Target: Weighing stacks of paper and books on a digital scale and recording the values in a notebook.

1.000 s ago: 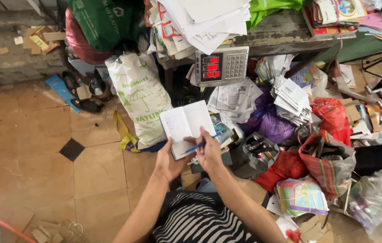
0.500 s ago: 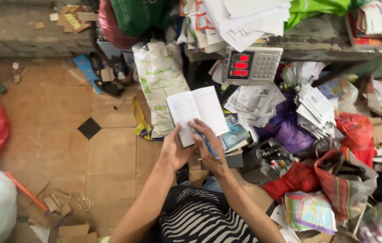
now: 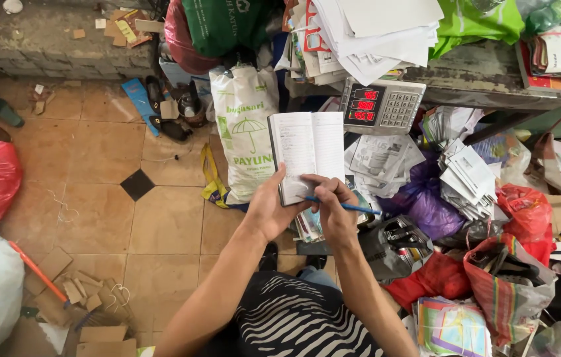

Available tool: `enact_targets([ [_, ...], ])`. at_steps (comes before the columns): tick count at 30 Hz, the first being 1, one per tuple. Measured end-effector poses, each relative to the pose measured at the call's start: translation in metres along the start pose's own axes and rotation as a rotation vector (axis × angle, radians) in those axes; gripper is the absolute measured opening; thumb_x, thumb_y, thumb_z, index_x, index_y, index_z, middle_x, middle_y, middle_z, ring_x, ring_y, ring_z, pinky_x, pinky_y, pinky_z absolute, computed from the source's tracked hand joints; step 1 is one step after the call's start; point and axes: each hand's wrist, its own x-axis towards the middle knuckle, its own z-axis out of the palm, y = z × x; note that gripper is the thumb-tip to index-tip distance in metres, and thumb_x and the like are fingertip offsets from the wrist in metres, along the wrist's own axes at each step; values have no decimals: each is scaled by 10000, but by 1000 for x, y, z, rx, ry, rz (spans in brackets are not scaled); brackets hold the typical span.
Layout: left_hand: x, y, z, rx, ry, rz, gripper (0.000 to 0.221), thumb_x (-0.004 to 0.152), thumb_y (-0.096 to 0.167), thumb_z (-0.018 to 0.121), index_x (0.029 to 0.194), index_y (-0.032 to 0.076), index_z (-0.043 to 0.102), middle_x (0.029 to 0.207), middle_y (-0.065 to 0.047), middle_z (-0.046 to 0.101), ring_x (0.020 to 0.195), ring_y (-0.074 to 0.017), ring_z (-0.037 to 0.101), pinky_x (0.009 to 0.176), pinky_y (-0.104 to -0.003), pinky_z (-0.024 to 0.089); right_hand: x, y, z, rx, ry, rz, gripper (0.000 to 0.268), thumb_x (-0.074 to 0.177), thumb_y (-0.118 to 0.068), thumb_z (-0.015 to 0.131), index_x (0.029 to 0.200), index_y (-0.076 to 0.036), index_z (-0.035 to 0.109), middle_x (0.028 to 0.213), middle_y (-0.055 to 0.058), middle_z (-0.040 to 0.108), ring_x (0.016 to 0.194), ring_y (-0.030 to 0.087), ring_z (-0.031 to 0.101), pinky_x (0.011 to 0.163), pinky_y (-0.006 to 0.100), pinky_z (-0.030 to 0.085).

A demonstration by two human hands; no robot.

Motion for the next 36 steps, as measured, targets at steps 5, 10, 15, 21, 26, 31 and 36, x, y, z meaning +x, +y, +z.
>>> enact_targets([
  [5,2,-9,-1,-23,-61,18,423,1085,388,490,1359,69,538,1187,-101,650,978,-227,632,912,-484,563,1,-27,32,-153,32,-31,111,911,11,704,997,19,634,1256,263,660,1022,198,710,952,335,573],
  [10,-2,-8,11,-6,-29,10,425,1071,378,495,1360,69,535,1184,-98,658,1002,-223,647,929,-485,556,0,-36,30,-222,-68,-101,146,912,6,724,1020,20,628,1297,251,639,1023,198,696,969,340,563],
  [15,-9,-4,31,-26,-39,0,486,1052,373,462,1399,35,494,1283,-143,633,1128,-281,646,1036,-559,525,3,-44,40,-253,16,-218,147,970,-44,708,1081,20,636,1178,207,706,1053,185,697,1000,319,553],
  [21,-24,-13,47,-1,-161,-44,581,1063,401,399,1471,-13,421,1409,-197,570,1291,-375,571,1103,-583,461,10,-65,42,-487,372,-212,233,1071,-114,642,1270,6,662,1004,99,744,816,99,580,749,232,492],
  [26,-21,-22,47,-15,-151,-119,581,1068,408,384,1490,10,408,1430,-180,561,1333,-351,539,1120,-557,443,15,-87,72,-796,320,-288,269,1023,-129,676,1264,-10,684,1078,74,748,899,79,629,802,209,505],
  [31,-11,-14,40,-52,-153,-116,549,1055,411,410,1445,26,446,1380,-166,580,1290,-329,555,1098,-553,458,7,-77,51,-738,131,-192,156,1010,-90,715,1110,18,765,1044,117,787,948,106,699,867,242,550],
  [36,-6,-4,38,-36,-113,-65,510,1066,408,496,1425,46,509,1313,-115,612,1159,-255,588,1005,-463,493,4,-73,42,-436,-101,-155,154,899,-10,776,1008,16,671,1035,103,684,964,149,663,871,283,547],
])
